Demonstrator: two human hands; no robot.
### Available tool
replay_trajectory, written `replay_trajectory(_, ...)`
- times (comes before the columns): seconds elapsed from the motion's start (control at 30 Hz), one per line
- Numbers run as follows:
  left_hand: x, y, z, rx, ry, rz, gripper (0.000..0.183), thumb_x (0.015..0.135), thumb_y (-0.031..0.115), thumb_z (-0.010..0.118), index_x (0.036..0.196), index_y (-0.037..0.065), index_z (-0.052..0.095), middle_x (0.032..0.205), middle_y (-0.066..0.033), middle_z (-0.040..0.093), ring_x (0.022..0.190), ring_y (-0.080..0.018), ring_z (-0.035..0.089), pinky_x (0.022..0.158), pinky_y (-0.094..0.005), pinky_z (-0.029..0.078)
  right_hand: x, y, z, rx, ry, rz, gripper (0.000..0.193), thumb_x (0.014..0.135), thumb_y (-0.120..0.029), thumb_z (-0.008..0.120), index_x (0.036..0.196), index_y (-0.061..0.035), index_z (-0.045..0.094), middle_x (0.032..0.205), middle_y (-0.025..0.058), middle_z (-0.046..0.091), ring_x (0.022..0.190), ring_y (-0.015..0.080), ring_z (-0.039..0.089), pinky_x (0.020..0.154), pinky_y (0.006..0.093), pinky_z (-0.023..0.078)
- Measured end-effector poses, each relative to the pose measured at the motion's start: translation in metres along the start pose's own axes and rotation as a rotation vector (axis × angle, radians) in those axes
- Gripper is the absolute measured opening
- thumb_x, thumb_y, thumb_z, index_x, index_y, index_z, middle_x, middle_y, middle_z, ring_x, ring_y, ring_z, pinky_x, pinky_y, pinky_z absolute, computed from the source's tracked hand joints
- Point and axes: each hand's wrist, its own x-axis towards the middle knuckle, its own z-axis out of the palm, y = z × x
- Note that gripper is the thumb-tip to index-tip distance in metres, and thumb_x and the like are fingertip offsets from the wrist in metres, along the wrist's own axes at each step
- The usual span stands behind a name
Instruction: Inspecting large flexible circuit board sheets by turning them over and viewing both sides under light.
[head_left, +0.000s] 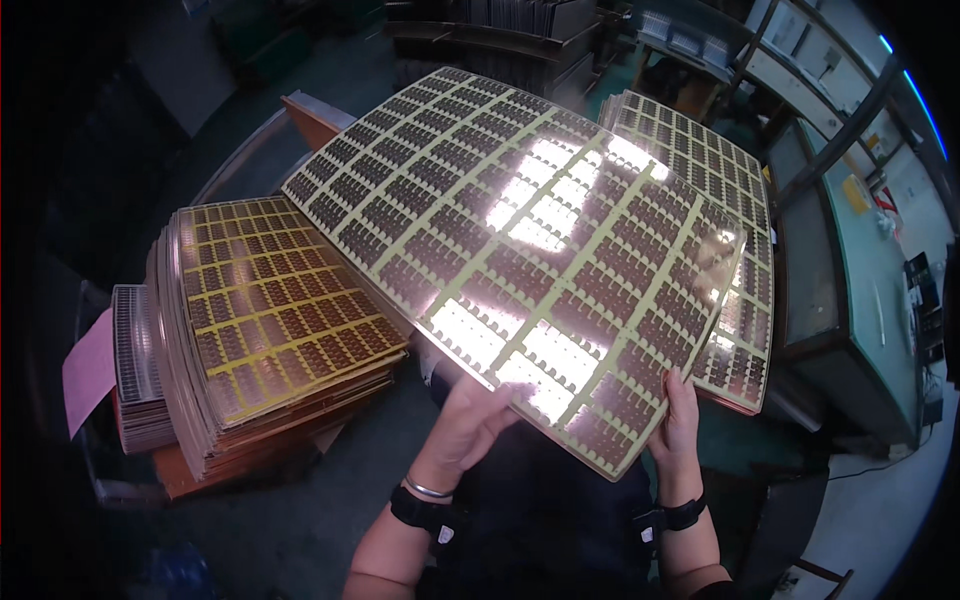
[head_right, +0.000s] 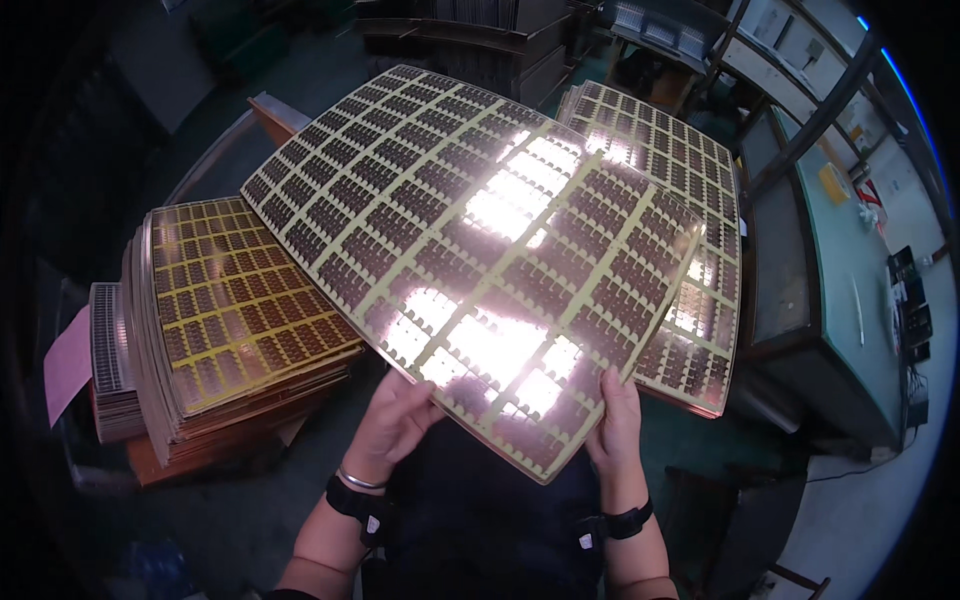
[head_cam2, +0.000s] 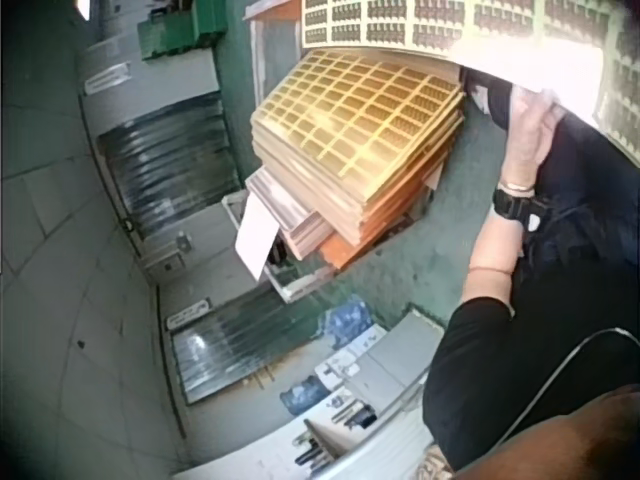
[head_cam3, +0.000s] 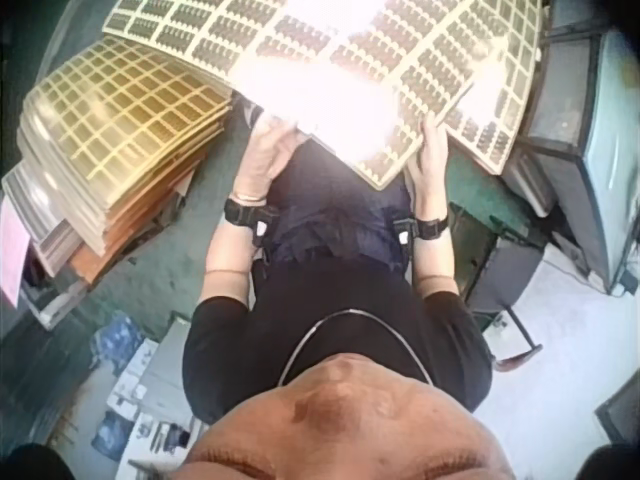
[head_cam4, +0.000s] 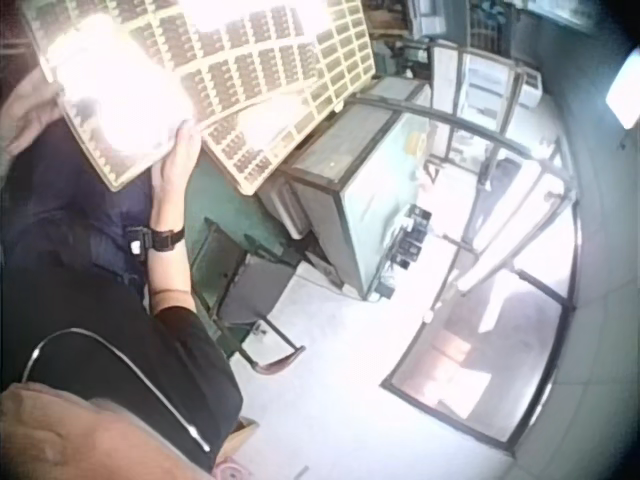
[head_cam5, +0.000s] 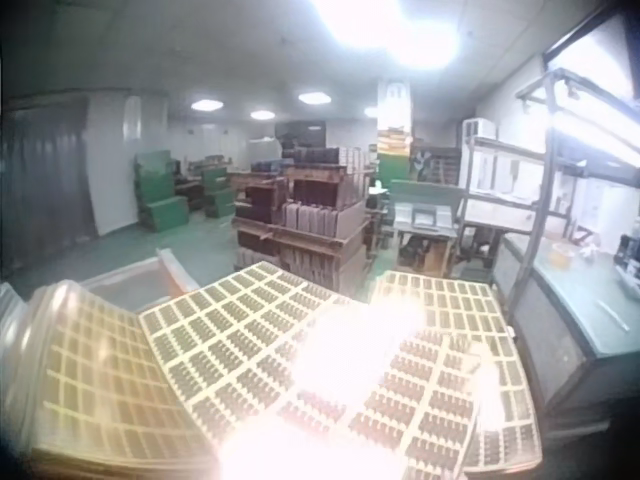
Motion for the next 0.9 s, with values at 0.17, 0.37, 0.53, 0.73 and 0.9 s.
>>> replay_trajectory(0.17,-0.022,-0.018,0.001,0.000,0.010,-0.100,0.044,0.087,0.013,0.051,0.125,-0.001,0.034,0.119,-0.0105,0.048,0.106,-0.0185,0.051,0.089,-0.0343,0.043,-0.003,0.015,0.002,0.107,-0.119,0.087,0.037,0.090,-0.023,0.047,0.119,-0.0004,0.043,0.116,0.0118,0.052,0.106,0.0203,0.051,0.091,0.0349,0.041)
replay_trajectory(0.37,-0.056,-0.003,-0.022,-0.008,0.174,-0.008,0.037,0.088,0.014,0.049,0.120,-0.004,0.041,0.114,-0.0111,0.052,0.105,-0.0183,0.052,0.091,-0.0312,0.042,0.036,-0.025,-0.037,0.334,-0.015,-0.084,0.030,0.091,-0.023,0.044,0.104,0.0023,0.053,0.111,0.0173,0.055,0.103,0.0259,0.054,0.088,0.0371,0.046)
replay_trajectory(0.53,-0.079,0.011,-0.021,-0.010,0.349,0.133,0.035,0.092,0.020,0.043,0.118,-0.004,0.043,0.112,-0.0116,0.053,0.103,-0.0171,0.053,0.089,-0.0301,0.043,0.050,-0.049,-0.055,0.156,0.044,-0.147,0.042,0.092,-0.018,0.038,0.127,0.0037,0.036,0.130,0.0184,0.038,0.118,0.0276,0.041,0.099,0.0432,0.036)
replay_trajectory(0.73,-0.084,0.006,-0.021,-0.093,0.467,0.207,0.033,0.094,0.025,0.037,0.109,-0.002,0.047,0.101,-0.0096,0.056,0.090,-0.0145,0.057,0.077,-0.0274,0.048,0.047,-0.047,-0.056,0.062,0.108,-0.076,0.040,0.092,-0.013,0.037,0.129,0.0023,0.036,0.136,0.0156,0.032,0.122,0.0279,0.036,0.102,0.0450,0.031)
replay_trajectory(0.9,-0.084,0.009,-0.022,-0.042,0.488,0.216,0.034,0.094,0.027,0.037,0.109,-0.001,0.048,0.101,-0.0088,0.056,0.088,-0.0135,0.057,0.075,-0.0261,0.047,0.043,-0.045,-0.054,0.000,0.119,-0.072,0.042,0.091,-0.014,0.039,0.130,0.0010,0.034,0.135,0.0148,0.034,0.121,0.0268,0.039,0.100,0.0413,0.034)
